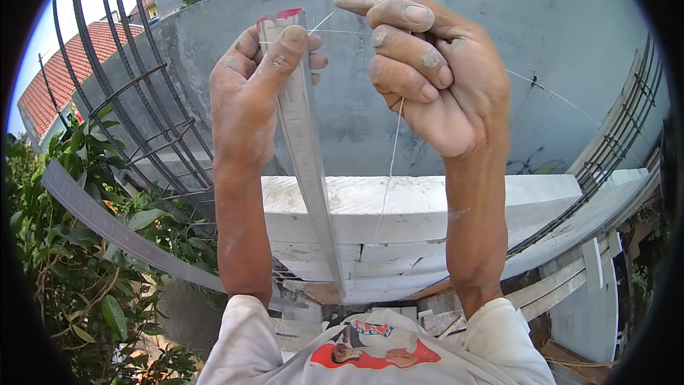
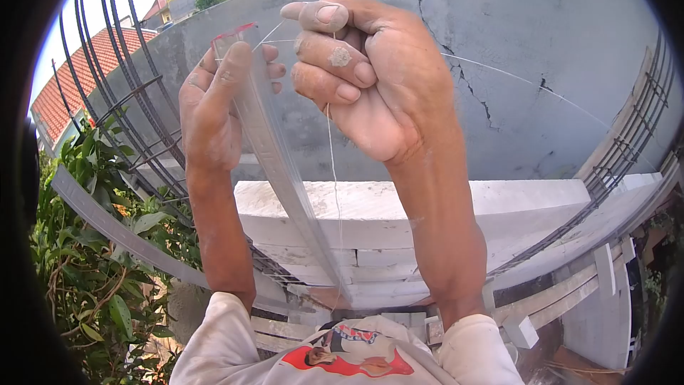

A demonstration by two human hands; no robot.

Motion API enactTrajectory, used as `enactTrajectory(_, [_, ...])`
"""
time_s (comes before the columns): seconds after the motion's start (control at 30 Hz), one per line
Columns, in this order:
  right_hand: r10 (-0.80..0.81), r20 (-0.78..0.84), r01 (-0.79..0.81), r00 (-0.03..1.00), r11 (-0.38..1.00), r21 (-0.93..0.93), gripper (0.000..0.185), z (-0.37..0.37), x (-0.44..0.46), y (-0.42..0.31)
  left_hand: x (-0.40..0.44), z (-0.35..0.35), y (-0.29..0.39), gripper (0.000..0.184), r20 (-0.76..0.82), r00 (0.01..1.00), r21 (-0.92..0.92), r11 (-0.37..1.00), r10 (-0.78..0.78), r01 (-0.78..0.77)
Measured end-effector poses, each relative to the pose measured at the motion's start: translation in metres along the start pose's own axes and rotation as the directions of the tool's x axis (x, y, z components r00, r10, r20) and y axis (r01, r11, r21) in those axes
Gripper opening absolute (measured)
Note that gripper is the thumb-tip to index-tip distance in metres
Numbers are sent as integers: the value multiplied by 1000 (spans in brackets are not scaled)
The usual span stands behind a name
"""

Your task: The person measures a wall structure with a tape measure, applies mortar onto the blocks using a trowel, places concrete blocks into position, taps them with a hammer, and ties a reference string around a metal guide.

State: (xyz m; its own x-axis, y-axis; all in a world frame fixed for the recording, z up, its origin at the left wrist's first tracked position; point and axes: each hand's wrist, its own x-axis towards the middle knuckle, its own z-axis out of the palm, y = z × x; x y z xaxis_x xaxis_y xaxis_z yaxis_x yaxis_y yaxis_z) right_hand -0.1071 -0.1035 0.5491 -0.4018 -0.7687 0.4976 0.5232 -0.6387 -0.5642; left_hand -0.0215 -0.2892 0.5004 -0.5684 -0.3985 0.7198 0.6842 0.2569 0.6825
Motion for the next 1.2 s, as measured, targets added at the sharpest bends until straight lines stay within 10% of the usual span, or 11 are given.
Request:
enactTrajectory(0.13, [33, -32, -41, 999, 943, -331, 35, -7, 55, -15, 1, 0, -1, 43, 15, 1000, -69, 997, -15, 16])
enactTrajectory(0.2, [326, -232, -397, 917, 665, -633, 32, 8, 93, -37, 3, 0, -2, 50, -1, 1000, -143, 990, -11, 11])
enactTrajectory(0.3, [372, -347, -468, 861, 312, -827, 30, 49, 127, -38, 3, -4, -4, 42, 17, 999, -71, 997, -32, 33])
enactTrajectory(0.43, [452, -382, -253, 806, -321, -913, 27, 110, 141, -4, 6, -9, -3, 43, 68, 997, -91, 994, -46, 52])
enactTrajectory(0.6, [463, -233, 88, 855, -572, -815, 27, 149, 112, 33, 7, -14, -15, 43, 81, 997, -134, 991, -19, 30])
enactTrajectory(0.8, [371, 80, 297, 925, -577, -761, 26, 139, 34, 18, 9, -20, -10, 48, 121, 993, -34, 999, -9, 13])
enactTrajectory(1.0, [188, -423, -377, 887, -235, -896, 25, 95, 19, -41, 7, -19, -4, 58, 98, 995, -54, 998, -21, 26])
enactTrajectory(1.2, [209, -415, -290, 886, -449, -845, 18, 53, 76, -71, 10, -20, -3, 59, 106, 994, -14, 1000, -20, 21])
